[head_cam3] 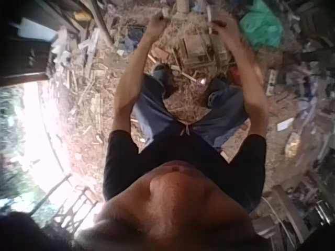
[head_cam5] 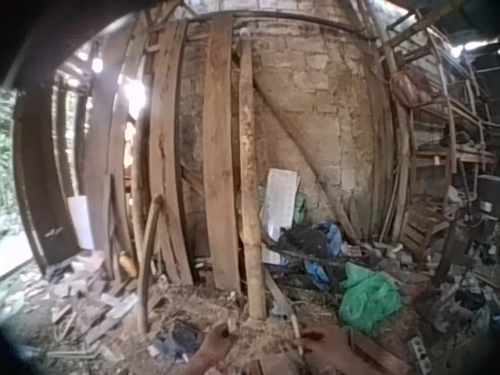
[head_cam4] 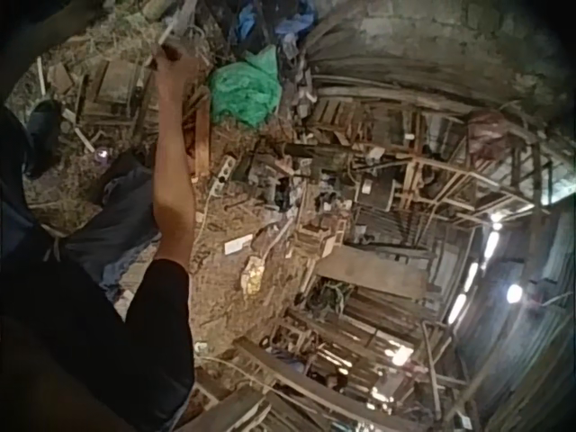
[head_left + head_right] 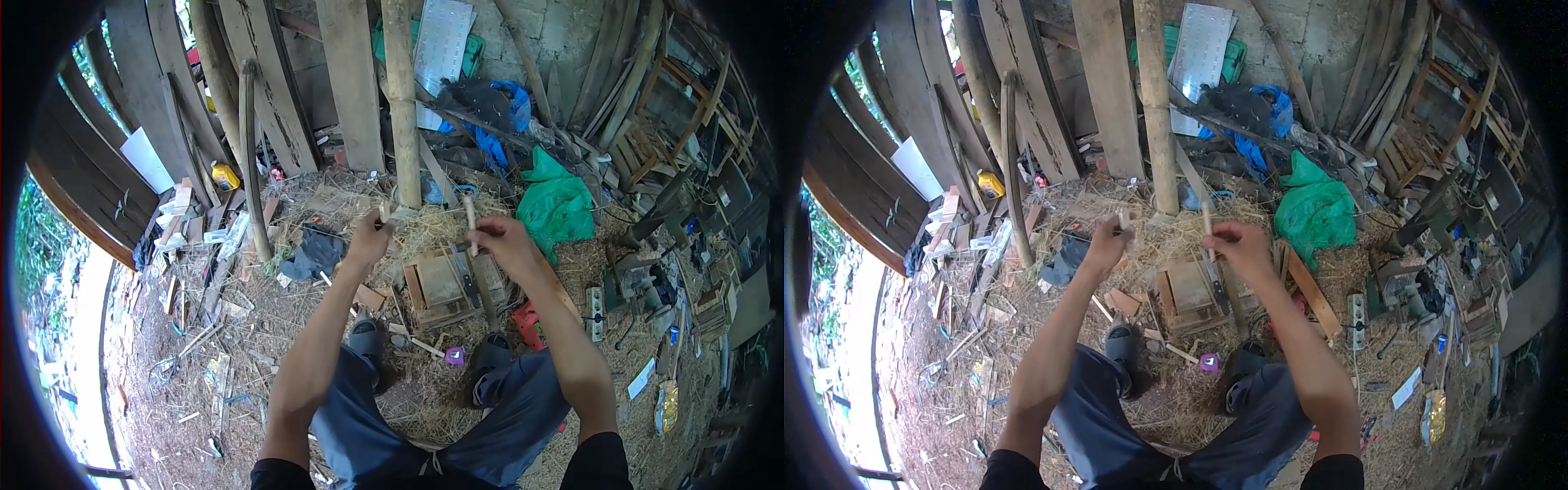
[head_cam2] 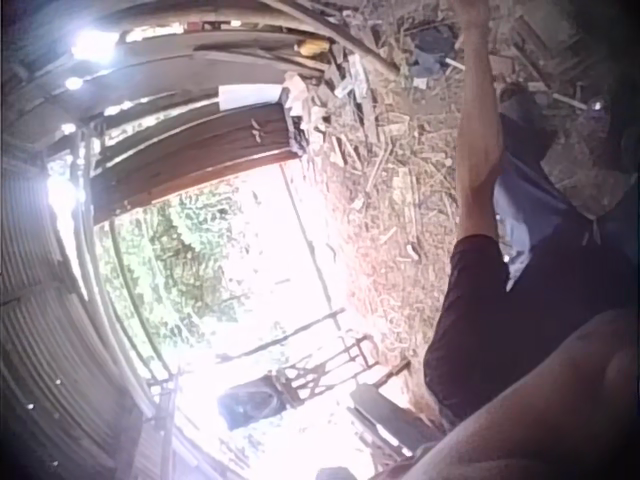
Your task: The person uses a small blade to shave off pieces of a wooden object, holding it with one hand while the other hand manipulates the tool. They periodically use a pink tape measure to check the dimensions of the wooden piece.
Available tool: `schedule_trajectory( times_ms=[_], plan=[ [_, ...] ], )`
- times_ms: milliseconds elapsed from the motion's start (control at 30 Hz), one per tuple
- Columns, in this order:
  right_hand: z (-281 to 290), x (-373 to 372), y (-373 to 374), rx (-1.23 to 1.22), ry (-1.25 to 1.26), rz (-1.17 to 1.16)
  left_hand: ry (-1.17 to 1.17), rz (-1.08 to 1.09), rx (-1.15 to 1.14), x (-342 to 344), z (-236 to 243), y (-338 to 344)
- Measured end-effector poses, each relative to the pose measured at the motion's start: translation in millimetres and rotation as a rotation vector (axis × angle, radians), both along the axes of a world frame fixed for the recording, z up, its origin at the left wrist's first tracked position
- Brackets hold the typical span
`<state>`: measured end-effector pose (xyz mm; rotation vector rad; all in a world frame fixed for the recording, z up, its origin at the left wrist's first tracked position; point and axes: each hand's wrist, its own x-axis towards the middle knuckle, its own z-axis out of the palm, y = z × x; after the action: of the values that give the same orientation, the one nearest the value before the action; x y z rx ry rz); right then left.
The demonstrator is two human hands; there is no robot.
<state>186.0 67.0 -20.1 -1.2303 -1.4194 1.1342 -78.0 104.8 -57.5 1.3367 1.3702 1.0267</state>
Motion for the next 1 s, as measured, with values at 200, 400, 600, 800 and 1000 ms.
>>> schedule_trajectory(
  times_ms=[200,400,600,800,1000],
  plan=[
    [4.5,-41.5,-8.6,0.155,-0.144,-0.119,-0.366,-0.255,-0.026,39.3,36.8,-33.3],
    [12.1,-60.3,-14.9,0.338,-0.14,-0.168,-0.648,-0.222,-0.08,44.3,39.6,-35.3],
    [16.0,-73.1,-24.2,0.493,-0.179,-0.159,-0.728,-0.225,-0.16,42.0,33.7,-35.5],
    [18.5,-68.4,-20.7,0.525,-0.367,-0.112,-0.682,-0.207,-0.119,41.0,30.6,-32.2],
    [-10.3,-68.0,-11.3,0.312,-0.239,-0.106,-0.422,-0.115,-0.021,32.7,8.7,-21.5]
  ],
)
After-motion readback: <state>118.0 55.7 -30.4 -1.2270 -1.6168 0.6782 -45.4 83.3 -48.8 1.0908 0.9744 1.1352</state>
